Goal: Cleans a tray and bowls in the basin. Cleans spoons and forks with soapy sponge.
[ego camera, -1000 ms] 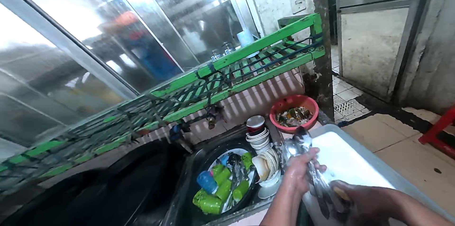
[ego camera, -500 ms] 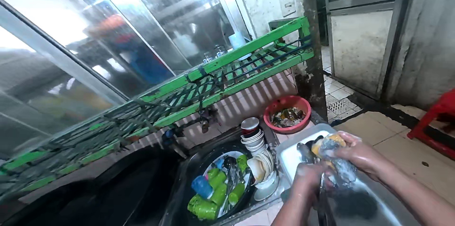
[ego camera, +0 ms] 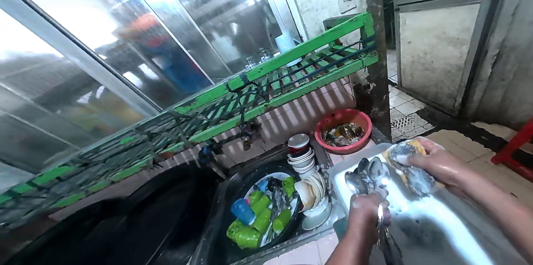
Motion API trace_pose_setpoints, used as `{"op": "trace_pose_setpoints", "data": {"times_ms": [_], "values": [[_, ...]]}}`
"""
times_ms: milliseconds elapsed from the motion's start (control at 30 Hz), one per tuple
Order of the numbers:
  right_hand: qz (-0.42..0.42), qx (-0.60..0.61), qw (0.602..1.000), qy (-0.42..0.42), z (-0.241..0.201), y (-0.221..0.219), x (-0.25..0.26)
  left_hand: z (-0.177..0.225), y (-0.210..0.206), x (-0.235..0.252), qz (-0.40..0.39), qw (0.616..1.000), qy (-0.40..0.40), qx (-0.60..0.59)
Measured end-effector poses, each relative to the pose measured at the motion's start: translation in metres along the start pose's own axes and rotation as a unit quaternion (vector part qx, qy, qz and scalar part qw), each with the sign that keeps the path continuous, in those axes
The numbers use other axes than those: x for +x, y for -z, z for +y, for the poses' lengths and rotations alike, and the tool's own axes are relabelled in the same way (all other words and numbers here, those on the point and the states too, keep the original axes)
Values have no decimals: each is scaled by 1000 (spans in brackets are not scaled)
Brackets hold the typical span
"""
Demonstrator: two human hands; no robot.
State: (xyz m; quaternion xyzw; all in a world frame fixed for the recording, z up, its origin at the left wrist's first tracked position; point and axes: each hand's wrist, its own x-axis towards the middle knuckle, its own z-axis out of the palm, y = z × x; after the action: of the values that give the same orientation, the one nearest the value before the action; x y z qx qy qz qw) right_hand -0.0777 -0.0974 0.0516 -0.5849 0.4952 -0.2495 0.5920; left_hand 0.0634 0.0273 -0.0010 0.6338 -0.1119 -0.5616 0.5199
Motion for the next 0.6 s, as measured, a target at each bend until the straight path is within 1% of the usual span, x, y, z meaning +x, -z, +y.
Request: {"op": "trace_pose_setpoints", "data": {"times_ms": [67,100,133,267,300,333,433,467,533,567,600], "values": [[-87,-2,996,-18,1,-2,-8,1,-1,-3,-15,1000,0,17],[-108,-18,994,-22,5,-7,-9,2,-4,-4,-14,999,1,33],[-105,-22,994,-22,9,-13,-8,2,-6,-5,-9,999,2,37],[-2,69,998,0,26,-23,-2,3,-7,-1,1,999,-16,-32],[-2,74,997,7,29,-24,-4,4,-7,-2,-1,999,-22,-30],[-15,54,998,14,32,-25,-6,6,-9,-3,4,999,-31,-15],[-69,-106,991,39,32,-24,-10,6,-13,-4,45,996,-59,46],[-58,-154,985,53,31,-23,-8,5,-15,-5,58,995,-56,60],[3,-213,973,85,28,-20,-1,1,-19,-6,70,995,-44,54],[31,-216,971,98,28,-19,3,0,-20,-6,70,996,-40,47],[42,-211,971,103,27,-20,5,-1,-21,-6,67,996,-41,42]]}}
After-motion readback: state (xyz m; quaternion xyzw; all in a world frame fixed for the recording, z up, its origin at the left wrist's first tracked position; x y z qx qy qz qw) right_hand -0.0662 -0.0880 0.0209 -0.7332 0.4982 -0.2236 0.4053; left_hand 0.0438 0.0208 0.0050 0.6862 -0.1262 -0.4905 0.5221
